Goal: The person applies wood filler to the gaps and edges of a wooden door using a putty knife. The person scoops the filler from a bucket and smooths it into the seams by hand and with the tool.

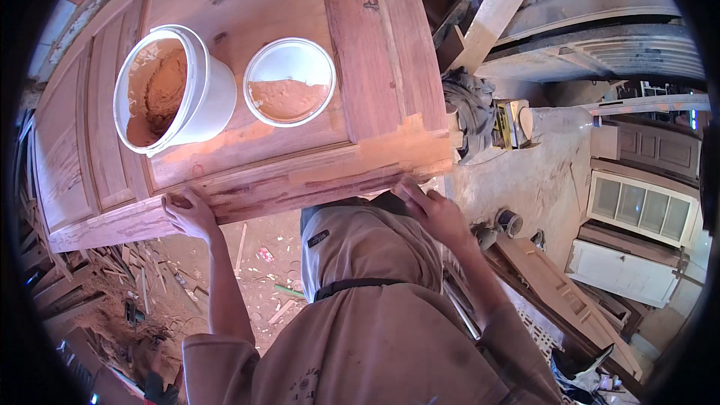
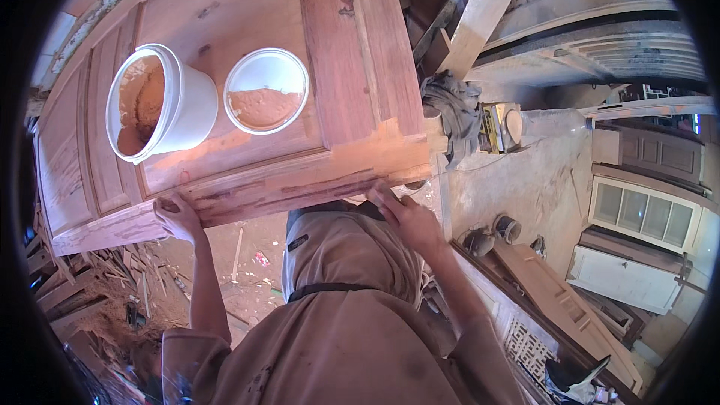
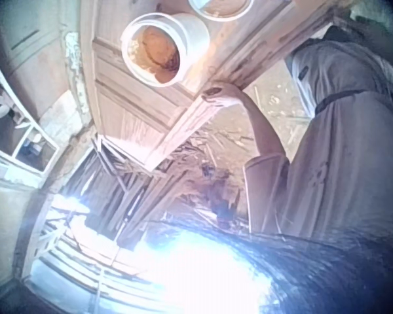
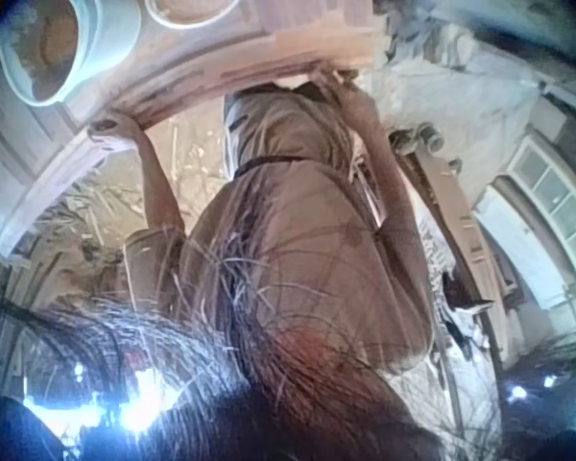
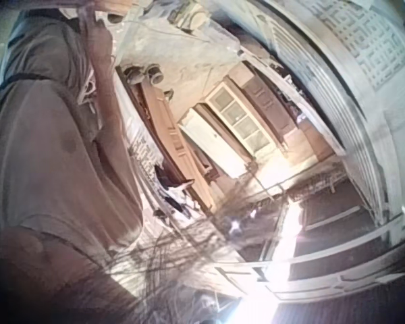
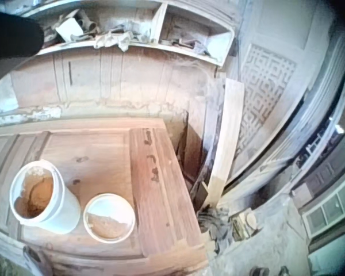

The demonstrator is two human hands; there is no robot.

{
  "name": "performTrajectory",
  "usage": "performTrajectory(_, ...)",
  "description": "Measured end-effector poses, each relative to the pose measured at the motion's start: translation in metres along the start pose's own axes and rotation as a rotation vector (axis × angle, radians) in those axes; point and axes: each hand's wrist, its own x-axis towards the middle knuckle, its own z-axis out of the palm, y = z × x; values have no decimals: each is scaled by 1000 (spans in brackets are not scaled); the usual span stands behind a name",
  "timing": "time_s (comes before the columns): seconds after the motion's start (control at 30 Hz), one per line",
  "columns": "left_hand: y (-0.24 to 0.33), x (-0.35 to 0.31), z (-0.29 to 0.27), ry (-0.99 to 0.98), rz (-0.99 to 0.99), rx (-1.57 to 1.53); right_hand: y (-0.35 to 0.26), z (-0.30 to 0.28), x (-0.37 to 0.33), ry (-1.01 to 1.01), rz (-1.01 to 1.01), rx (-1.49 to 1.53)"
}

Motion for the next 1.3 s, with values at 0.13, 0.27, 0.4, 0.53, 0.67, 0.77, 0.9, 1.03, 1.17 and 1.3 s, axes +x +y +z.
performTrajectory(0.13,0,1,-1,-26,-11,1,-1,-34,43,-165,-242,-301)
performTrajectory(0.27,0,1,0,-29,0,-5,5,-52,59,-430,-190,-365)
performTrajectory(0.4,0,-1,0,37,55,5,18,-62,55,-416,-177,-413)
performTrajectory(0.53,3,-1,-1,46,53,6,46,-81,52,-360,-111,-396)
performTrajectory(0.67,5,0,-2,19,22,1,75,-98,51,-358,-93,-476)
performTrajectory(0.77,6,0,-2,19,9,-31,82,-116,51,-403,-122,-489)
performTrajectory(0.9,4,-1,-3,-2,0,26,63,-128,41,-263,78,-33)
performTrajectory(1.03,4,-1,-2,3,25,14,17,-74,25,-23,146,239)
performTrajectory(1.17,5,0,-3,16,38,22,-21,1,17,165,122,359)
performTrajectory(1.3,3,1,-2,-9,35,28,-40,38,25,274,222,241)
